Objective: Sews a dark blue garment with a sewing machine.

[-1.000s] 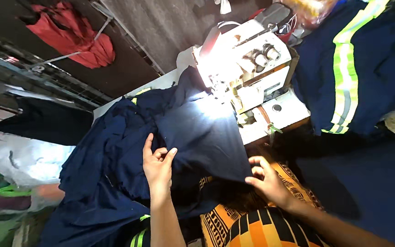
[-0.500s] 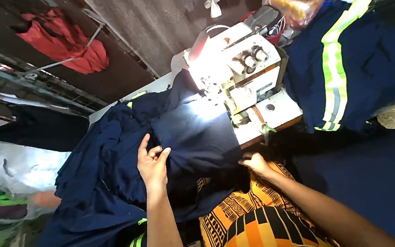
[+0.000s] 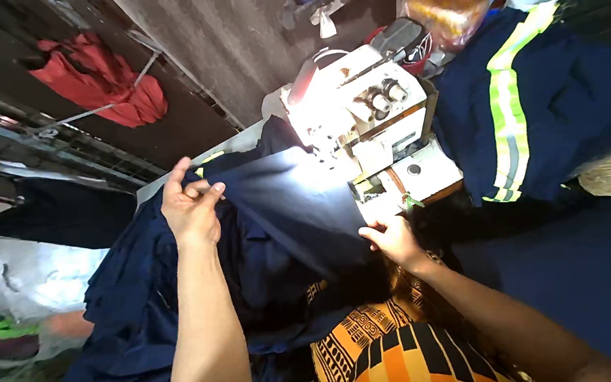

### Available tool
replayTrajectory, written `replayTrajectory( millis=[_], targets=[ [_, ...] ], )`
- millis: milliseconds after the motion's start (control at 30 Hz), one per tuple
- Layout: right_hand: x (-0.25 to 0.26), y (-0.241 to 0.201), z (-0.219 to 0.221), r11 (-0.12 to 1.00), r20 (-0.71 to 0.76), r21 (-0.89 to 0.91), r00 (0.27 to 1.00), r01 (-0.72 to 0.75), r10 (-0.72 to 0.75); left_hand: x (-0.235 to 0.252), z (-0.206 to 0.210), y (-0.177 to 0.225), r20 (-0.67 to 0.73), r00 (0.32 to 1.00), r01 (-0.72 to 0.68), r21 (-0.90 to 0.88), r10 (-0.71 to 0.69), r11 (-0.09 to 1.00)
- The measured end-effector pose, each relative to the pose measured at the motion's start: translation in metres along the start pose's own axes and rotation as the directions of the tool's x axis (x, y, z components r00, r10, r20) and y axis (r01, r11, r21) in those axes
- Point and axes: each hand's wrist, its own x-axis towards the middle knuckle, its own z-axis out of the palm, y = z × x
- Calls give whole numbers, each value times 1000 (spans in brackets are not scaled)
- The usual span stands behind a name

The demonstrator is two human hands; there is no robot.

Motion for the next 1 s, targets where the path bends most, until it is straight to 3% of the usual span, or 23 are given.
replayTrajectory(
  millis=[167,233,333,433,500,600,733,1000],
  targets=[
    [43,-21,-2,985,-53,-125,991,116,-123,34,15,-1,-15,1000,-8,276,13,961],
    [56,-26,-3,974,-72,-141,979,180,-191,16,19,-4,-4,999,42,303,-42,952],
    [63,-22,-7,936,-61,-141,941,321,-332,-51,45,-15,-155,982,134,181,-106,974],
    [58,-19,-17,968,107,-23,963,250,-246,-116,78,-17,-129,948,314,249,-290,916],
    [45,-13,-24,992,211,21,969,124,-125,-127,83,-19,-75,936,348,325,-343,880],
    [22,-2,-30,995,182,98,982,34,-52,-118,74,-21,-102,930,368,193,-354,910],
    [-1,3,-35,945,111,322,994,-51,16,-117,61,-19,-30,926,371,-133,-378,919],
    [-8,0,-35,958,120,282,993,-52,18,-118,53,-7,25,942,321,-365,-336,874]
  ],
)
